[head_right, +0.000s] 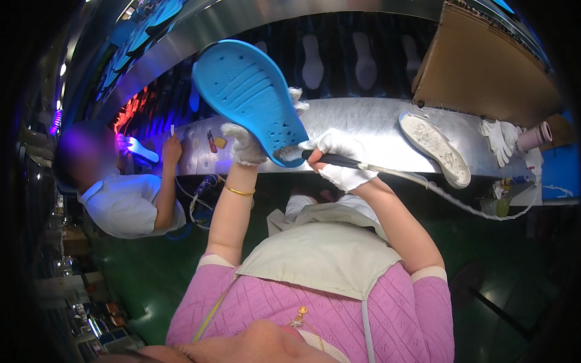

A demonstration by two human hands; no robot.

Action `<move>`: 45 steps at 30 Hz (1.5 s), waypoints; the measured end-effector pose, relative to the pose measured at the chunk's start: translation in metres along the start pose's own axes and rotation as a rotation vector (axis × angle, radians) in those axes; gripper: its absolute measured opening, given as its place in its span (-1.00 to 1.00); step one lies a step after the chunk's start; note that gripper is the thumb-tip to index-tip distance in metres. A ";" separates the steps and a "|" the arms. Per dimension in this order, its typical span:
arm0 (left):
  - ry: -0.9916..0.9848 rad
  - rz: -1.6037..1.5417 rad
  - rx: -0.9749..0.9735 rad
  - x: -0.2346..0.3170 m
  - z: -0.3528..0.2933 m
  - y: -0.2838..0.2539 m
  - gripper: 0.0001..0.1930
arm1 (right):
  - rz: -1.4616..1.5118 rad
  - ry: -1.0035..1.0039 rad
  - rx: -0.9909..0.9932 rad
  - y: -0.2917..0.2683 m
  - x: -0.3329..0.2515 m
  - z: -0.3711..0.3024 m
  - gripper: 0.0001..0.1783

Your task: The person takes shoe soles from a conveyor and applies adhesive to them using a brush tool.

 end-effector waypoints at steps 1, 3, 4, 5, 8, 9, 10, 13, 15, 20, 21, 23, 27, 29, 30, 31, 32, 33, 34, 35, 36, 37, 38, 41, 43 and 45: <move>-0.006 -0.044 -0.030 0.000 0.001 0.001 0.21 | 0.186 0.222 -0.031 0.002 0.019 0.000 -0.83; -0.106 0.110 0.030 0.000 0.000 -0.005 0.18 | 0.394 0.499 -0.103 0.004 0.039 -0.003 -0.83; -0.158 0.168 0.052 0.000 0.000 -0.008 0.16 | 0.424 0.545 -0.152 0.001 0.041 -0.003 -0.83; -0.202 0.199 0.022 -0.001 0.003 -0.007 0.13 | 0.534 0.488 -0.197 -0.001 0.036 -0.002 -0.84; -0.238 0.282 -0.032 0.003 0.012 -0.004 0.07 | 0.596 0.349 -0.226 -0.005 0.025 0.001 -0.83; -0.302 0.290 -0.016 0.001 0.014 -0.005 0.00 | 0.503 0.269 -0.124 -0.013 0.021 0.003 -0.83; -0.364 0.304 0.039 0.000 0.016 -0.008 -0.03 | 0.393 0.200 -0.068 -0.015 0.016 0.003 -0.83; -0.544 0.319 0.248 -0.004 0.019 -0.016 -0.15 | -0.077 -0.017 -0.115 -0.002 -0.006 0.011 -0.83; -0.629 0.387 0.231 -0.004 0.026 -0.015 -0.18 | -0.199 0.101 -0.200 0.006 -0.001 0.015 -0.82; -0.773 0.541 0.255 -0.006 0.029 -0.016 -0.19 | 0.165 0.476 -0.211 -0.005 0.021 0.015 -0.84; -0.797 0.558 0.264 -0.007 0.029 -0.017 -0.17 | 0.140 0.321 -0.182 -0.009 0.012 0.021 -0.86; -0.810 0.513 0.286 -0.008 0.028 -0.018 -0.14 | 0.097 0.203 -0.091 -0.015 0.006 0.024 -0.90; -0.830 0.520 0.234 -0.009 0.030 -0.017 -0.11 | -0.229 0.332 -0.251 -0.008 0.016 0.023 -0.86; -0.865 0.497 0.231 -0.012 0.027 -0.016 -0.09 | -0.078 0.300 -0.209 -0.018 0.015 0.024 -0.85; -0.866 0.499 0.250 -0.011 0.026 -0.017 -0.09 | -0.004 0.263 -0.114 -0.028 0.013 0.025 -0.85; -0.876 0.500 0.278 -0.010 0.025 -0.018 -0.08 | 0.114 0.287 -0.060 -0.035 0.016 0.024 -0.84; -0.874 0.481 0.300 -0.010 0.022 -0.017 -0.07 | 0.028 0.261 -0.049 -0.039 0.012 0.026 -0.84; -0.859 0.492 0.307 -0.008 0.023 -0.018 -0.08 | -0.031 0.344 -0.087 -0.039 0.016 0.026 -0.85; -0.823 0.511 0.282 -0.005 0.025 -0.016 -0.09 | -0.078 0.424 -0.128 -0.038 0.021 0.025 -0.86; -0.772 0.522 0.270 -0.002 0.027 -0.015 -0.10 | -0.120 0.398 -0.176 -0.037 0.017 0.026 -0.88; -0.736 0.532 0.269 0.001 0.028 -0.014 -0.11 | -0.261 0.458 -0.249 -0.037 0.018 0.023 -0.88; -0.782 0.435 0.339 0.002 0.020 -0.017 -0.15 | -0.296 0.495 -0.251 -0.038 0.019 0.021 -0.88; -0.724 0.373 0.415 0.008 0.015 -0.019 -0.20 | -0.309 0.464 -0.257 -0.041 0.014 0.019 -0.88; -0.406 0.331 0.412 0.036 0.013 -0.023 -0.18 | 0.203 0.263 -0.006 -0.058 0.001 0.015 -0.82; -0.080 0.045 0.345 0.052 0.005 -0.023 -0.07 | 0.327 0.119 0.050 -0.063 -0.009 0.012 -0.82; 0.003 -0.242 0.340 0.049 -0.010 -0.031 -0.08 | 0.358 0.117 0.127 -0.062 -0.009 0.007 -0.82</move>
Point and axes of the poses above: each hand's wrist, its own z-axis towards the middle knuckle, its own y-axis out of the palm, x = y × z, the point moved 7 cm from there along z, towards the middle knuckle, and after that the axes turned 14 degrees about -x, right-handed, at the moved point
